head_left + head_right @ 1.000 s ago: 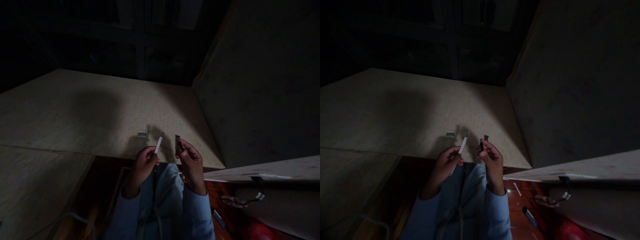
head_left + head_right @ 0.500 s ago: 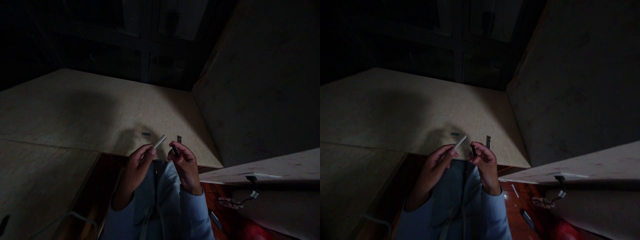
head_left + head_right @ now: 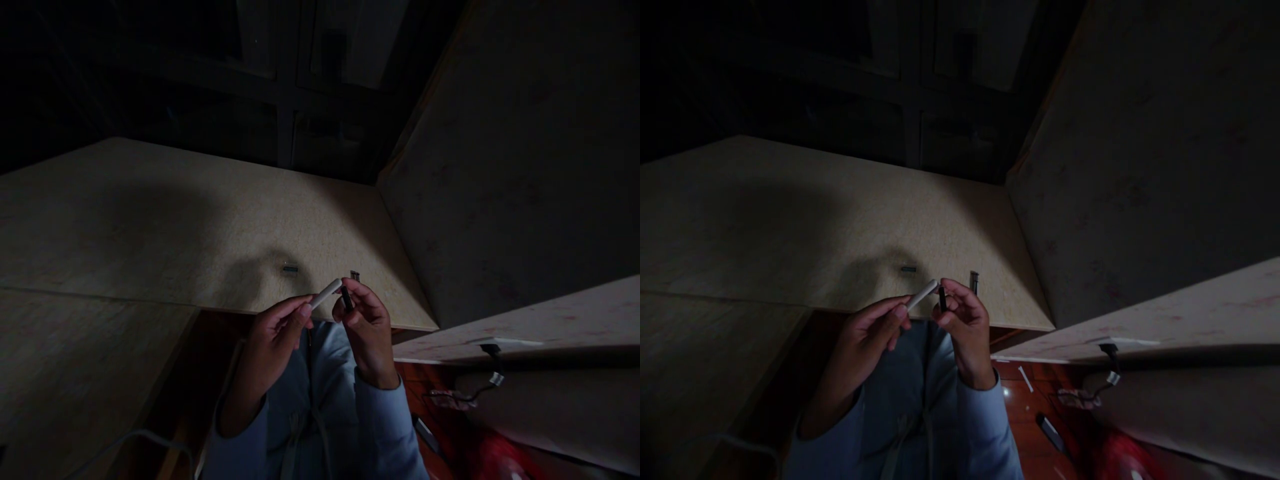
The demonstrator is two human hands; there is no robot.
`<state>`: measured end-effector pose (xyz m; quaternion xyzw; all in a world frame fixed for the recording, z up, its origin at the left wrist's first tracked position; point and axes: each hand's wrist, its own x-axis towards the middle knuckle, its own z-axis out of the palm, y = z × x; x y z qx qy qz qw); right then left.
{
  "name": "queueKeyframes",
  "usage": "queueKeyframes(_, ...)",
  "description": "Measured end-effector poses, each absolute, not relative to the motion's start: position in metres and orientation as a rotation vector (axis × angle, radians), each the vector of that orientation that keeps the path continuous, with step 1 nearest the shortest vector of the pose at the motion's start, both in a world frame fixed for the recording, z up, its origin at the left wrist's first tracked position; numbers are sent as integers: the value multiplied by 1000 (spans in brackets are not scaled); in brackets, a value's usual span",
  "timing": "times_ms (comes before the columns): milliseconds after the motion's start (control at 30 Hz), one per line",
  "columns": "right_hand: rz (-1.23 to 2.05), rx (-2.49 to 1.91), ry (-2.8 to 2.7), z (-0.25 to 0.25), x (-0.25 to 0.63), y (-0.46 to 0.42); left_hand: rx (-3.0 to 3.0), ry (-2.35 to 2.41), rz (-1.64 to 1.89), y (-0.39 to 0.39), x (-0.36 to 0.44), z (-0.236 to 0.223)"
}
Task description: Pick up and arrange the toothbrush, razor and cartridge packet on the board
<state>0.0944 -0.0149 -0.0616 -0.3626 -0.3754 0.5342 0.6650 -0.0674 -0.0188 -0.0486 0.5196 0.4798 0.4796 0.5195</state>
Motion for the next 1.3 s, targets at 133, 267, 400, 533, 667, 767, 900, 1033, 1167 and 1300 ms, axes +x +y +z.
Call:
queueKeyframes(133,1229,-810,-832,-66,91,-13,1230,1140,1118,-18,-67,-50)
queueKeyframes(267,1245,-793,-804,-70,88,-10,1239,1137,1072,-17,-67,-51)
queueKeyframes(400,1225,-814,-760,-74,87,-7,1268,1145,1031,-17,-67,-52)
queueKeyframes(533,1194,-857,-755,-77,88,-6,1287,1137,1010,-19,-67,-50)
queueKeyframes(667,1186,-862,-761,-79,91,-5,1311,1120,938,-22,-67,-47)
queueKeyframes(767,1183,-866,-740,-80,94,-4,1324,1132,938,-23,-66,-43)
queueKeyframes(900,1208,-843,-716,-78,95,-5,1323,1124,937,-23,-63,-39)
queueKeyframes(1033,1299,-734,-711,-74,93,-7,1335,1186,1032,-21,-57,-40)
queueKeyframes(1167,1298,-724,-731,-74,93,-6,1376,1339,1153,-18,-52,-45)
queueKeyframes(1300,1266,-765,-754,-77,96,-5,1407,1365,1184,-18,-47,-49)
